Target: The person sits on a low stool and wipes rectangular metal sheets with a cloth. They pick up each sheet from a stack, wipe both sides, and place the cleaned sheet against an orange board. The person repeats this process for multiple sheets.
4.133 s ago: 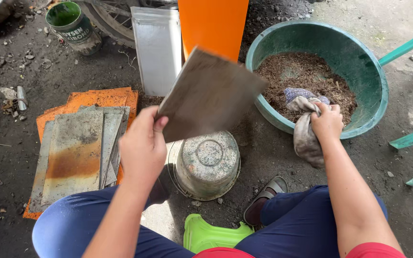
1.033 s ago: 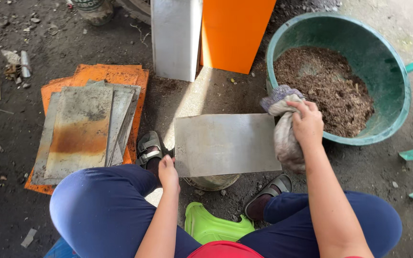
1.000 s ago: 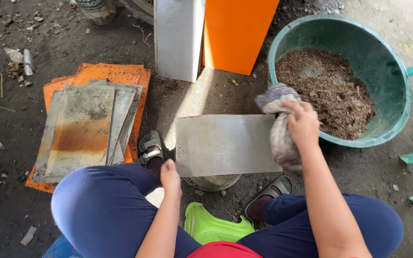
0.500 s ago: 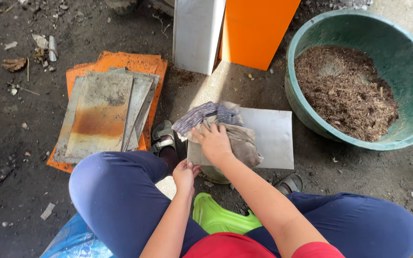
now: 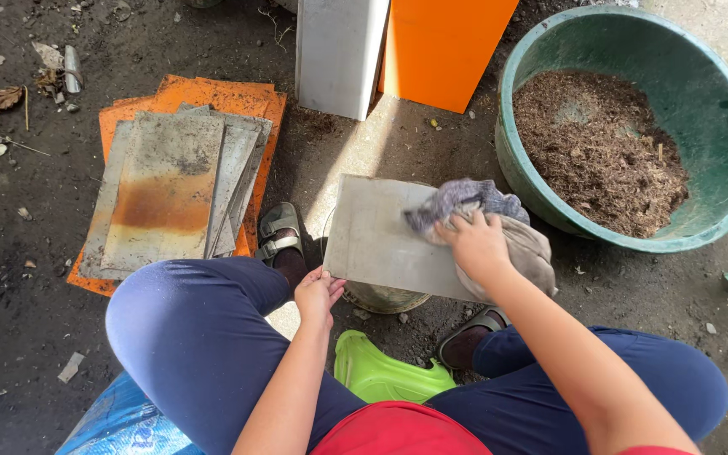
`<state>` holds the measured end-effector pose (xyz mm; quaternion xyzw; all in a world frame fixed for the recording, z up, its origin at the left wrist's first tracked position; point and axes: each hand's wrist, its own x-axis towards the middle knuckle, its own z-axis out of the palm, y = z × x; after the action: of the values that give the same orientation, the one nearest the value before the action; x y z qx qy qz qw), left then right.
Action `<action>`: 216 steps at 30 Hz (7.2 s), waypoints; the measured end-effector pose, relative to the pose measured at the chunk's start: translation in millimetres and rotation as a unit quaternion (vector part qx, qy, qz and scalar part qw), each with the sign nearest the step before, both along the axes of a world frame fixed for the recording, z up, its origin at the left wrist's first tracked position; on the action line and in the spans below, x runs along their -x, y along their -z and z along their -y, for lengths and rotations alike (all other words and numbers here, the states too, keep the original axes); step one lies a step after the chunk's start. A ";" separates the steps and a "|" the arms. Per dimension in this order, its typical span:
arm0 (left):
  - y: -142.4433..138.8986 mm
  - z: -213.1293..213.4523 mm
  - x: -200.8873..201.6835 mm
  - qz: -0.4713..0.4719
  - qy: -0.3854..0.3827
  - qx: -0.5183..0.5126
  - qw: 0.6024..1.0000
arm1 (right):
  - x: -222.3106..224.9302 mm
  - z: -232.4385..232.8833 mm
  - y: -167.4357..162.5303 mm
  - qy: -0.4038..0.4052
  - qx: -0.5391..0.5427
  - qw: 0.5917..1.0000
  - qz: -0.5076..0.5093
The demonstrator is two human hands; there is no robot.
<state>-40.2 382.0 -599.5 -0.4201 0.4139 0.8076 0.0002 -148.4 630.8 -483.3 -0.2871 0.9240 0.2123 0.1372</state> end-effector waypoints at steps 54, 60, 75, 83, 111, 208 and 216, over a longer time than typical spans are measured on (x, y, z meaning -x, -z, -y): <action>-33.7 -53.8 73.8 0.141 0.199 0.555 0.796 | -10.1 84.2 70.7 0.041 0.152 0.985 -0.066; -40.5 -57.5 82.5 0.153 0.197 0.588 0.769 | 31.7 65.5 111.6 0.123 0.203 0.969 -0.068; -52.3 -52.0 99.5 -0.018 0.164 0.487 0.858 | 85.4 -164.8 111.4 0.546 0.395 0.739 -0.017; -66.2 -49.5 79.0 -0.052 0.117 0.417 0.900 | 56.3 -169.8 94.2 0.411 0.494 0.763 -0.068; -111.3 -27.0 73.4 -0.350 0.090 0.505 0.784 | 35.0 -98.0 -47.1 0.180 0.376 0.810 -0.413; 14.9 -23.8 61.0 -0.035 0.072 0.212 0.974 | -6.7 -27.2 119.1 0.151 0.143 0.951 -0.230; 24.2 -27.6 59.2 -0.060 0.039 0.116 0.991 | -75.0 101.1 114.9 -0.020 0.324 0.927 -0.189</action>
<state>-99.3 409.6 -623.8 -0.3516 0.5197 0.7775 -0.0422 -73.4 529.7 -598.2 -0.2886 0.9454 -0.0452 -0.1448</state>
